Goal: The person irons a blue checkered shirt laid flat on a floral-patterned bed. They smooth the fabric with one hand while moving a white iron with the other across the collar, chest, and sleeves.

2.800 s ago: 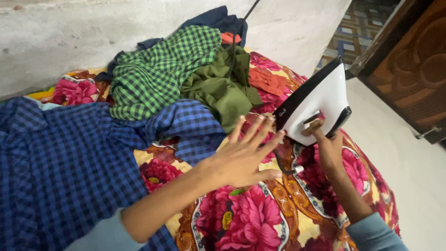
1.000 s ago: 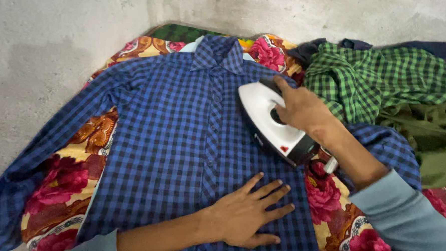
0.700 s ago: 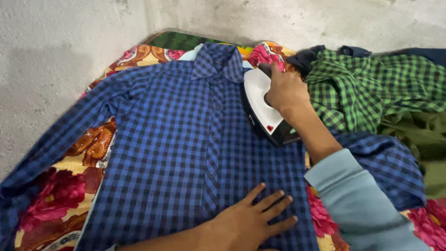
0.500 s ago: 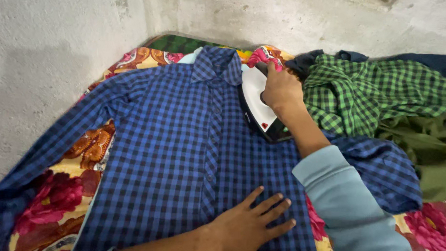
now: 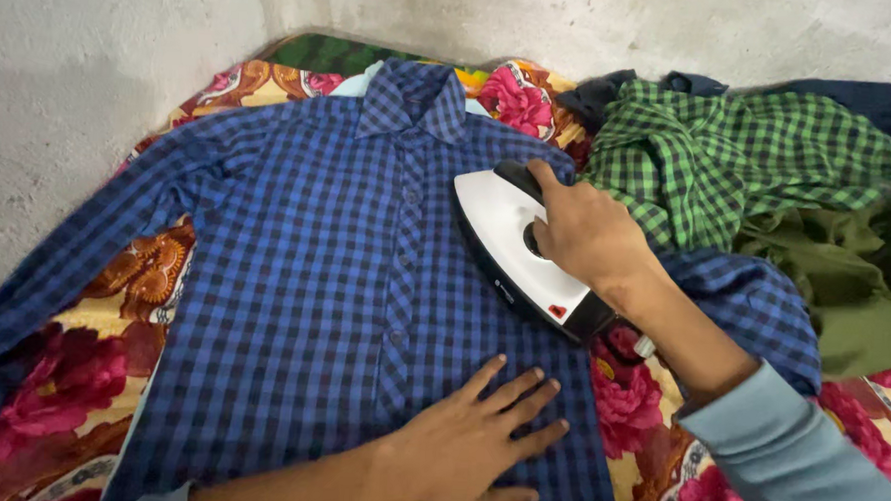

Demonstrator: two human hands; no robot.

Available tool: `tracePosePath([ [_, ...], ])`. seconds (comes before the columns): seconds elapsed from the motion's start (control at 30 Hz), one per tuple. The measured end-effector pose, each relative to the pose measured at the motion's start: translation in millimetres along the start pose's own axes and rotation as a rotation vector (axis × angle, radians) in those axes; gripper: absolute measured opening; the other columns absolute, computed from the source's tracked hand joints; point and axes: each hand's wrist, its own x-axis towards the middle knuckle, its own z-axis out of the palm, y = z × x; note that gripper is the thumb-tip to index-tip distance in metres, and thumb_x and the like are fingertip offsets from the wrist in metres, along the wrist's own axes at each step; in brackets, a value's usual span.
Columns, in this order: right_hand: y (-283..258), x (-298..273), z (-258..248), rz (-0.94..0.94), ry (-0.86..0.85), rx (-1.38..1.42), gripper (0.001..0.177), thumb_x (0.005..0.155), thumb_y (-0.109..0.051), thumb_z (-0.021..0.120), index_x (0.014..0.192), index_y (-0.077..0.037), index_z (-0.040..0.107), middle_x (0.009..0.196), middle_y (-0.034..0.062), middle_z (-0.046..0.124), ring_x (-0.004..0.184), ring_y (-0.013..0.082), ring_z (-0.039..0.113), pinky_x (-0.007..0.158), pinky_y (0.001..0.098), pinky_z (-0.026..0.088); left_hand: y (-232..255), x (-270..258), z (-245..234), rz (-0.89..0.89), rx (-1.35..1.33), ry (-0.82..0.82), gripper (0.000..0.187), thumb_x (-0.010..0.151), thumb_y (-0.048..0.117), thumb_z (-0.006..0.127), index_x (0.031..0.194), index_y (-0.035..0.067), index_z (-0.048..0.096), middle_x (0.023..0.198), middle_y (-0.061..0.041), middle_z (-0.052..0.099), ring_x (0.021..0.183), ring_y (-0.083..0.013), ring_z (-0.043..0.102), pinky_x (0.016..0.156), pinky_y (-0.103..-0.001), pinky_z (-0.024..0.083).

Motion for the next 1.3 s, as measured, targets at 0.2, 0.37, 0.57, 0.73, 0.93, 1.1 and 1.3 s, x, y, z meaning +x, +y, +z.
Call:
tracePosePath([
  [0.2,-3,45,3,0.002,0.056,-0.025,0.057,0.086,-0.026,0.066,0.138,-0.008,0.049,0.092,0.0276,0.07,0.086,0.048,0.07,0.079,0.0594,0.056,-4,1,11,0.037,0.179,0.039,0.063,0.097,0.038,0.051,0.156,0.014,0.049,0.165,-0.022,0.038,0.156,-0.0388,0.035,0.123,-0.066,0.024],
  [0.37,-7,68,4,-0.017,0.054,-0.036,0.055,0.088,-0.029,0.067,0.137,-0.01,0.049,0.095,0.0272,0.07,0.087,0.0488,0.069,0.078,0.0593,0.055,-5,-1,20,0.015,0.058,0.058,0.059,0.099,0.034,0.05,0.153,0.012,0.05,0.165,-0.024,0.04,0.156,-0.0395,0.036,0.124,-0.068,0.025],
  [0.57,1,81,7,-0.032,0.054,-0.019,0.059,0.084,-0.019,0.069,0.139,-0.011,0.049,0.102,0.0264,0.07,0.094,0.0477,0.069,0.082,0.0585,0.055,-3,1,1,-0.014,0.001,0.041,0.066,0.093,0.044,0.054,0.15,0.01,0.052,0.161,-0.025,0.04,0.152,-0.0409,0.037,0.122,-0.066,0.024],
  [0.73,11,67,12,-0.099,0.047,0.017,0.061,0.082,-0.012,0.067,0.14,-0.011,0.049,0.104,0.0281,0.069,0.098,0.0491,0.067,0.084,0.0589,0.054,5,0,-7,-0.003,0.057,0.056,0.069,0.097,0.053,0.055,0.15,0.01,0.054,0.163,-0.024,0.042,0.153,-0.0401,0.039,0.124,-0.065,0.026],
  [0.93,18,4,-8,-0.169,-0.085,0.081,0.067,0.079,-0.015,0.07,0.141,-0.012,0.047,0.096,0.0286,0.07,0.096,0.0481,0.068,0.087,0.0559,0.053,58,4,-1,0.118,0.12,-0.031,0.063,0.095,0.046,0.053,0.146,0.007,0.055,0.157,-0.026,0.047,0.149,-0.0385,0.045,0.121,-0.062,0.035],
  [1.1,24,-37,-22,-0.191,-0.214,0.105,0.063,0.079,-0.015,0.069,0.139,-0.013,0.048,0.088,0.0278,0.071,0.09,0.0463,0.07,0.086,0.0552,0.053,81,11,11,0.245,0.164,-0.008,0.053,0.1,0.035,0.047,0.146,0.009,0.055,0.157,-0.022,0.05,0.15,-0.0355,0.048,0.121,-0.062,0.039],
  [1.3,32,-28,14,-0.156,0.066,-0.093,0.053,0.078,-0.017,0.072,0.127,-0.011,0.055,0.084,0.021,0.071,0.081,0.0422,0.071,0.072,0.0548,0.055,80,10,48,0.234,0.227,0.003,0.049,0.104,0.035,0.043,0.149,0.019,0.053,0.161,-0.02,0.048,0.155,-0.0341,0.045,0.124,-0.062,0.038],
])
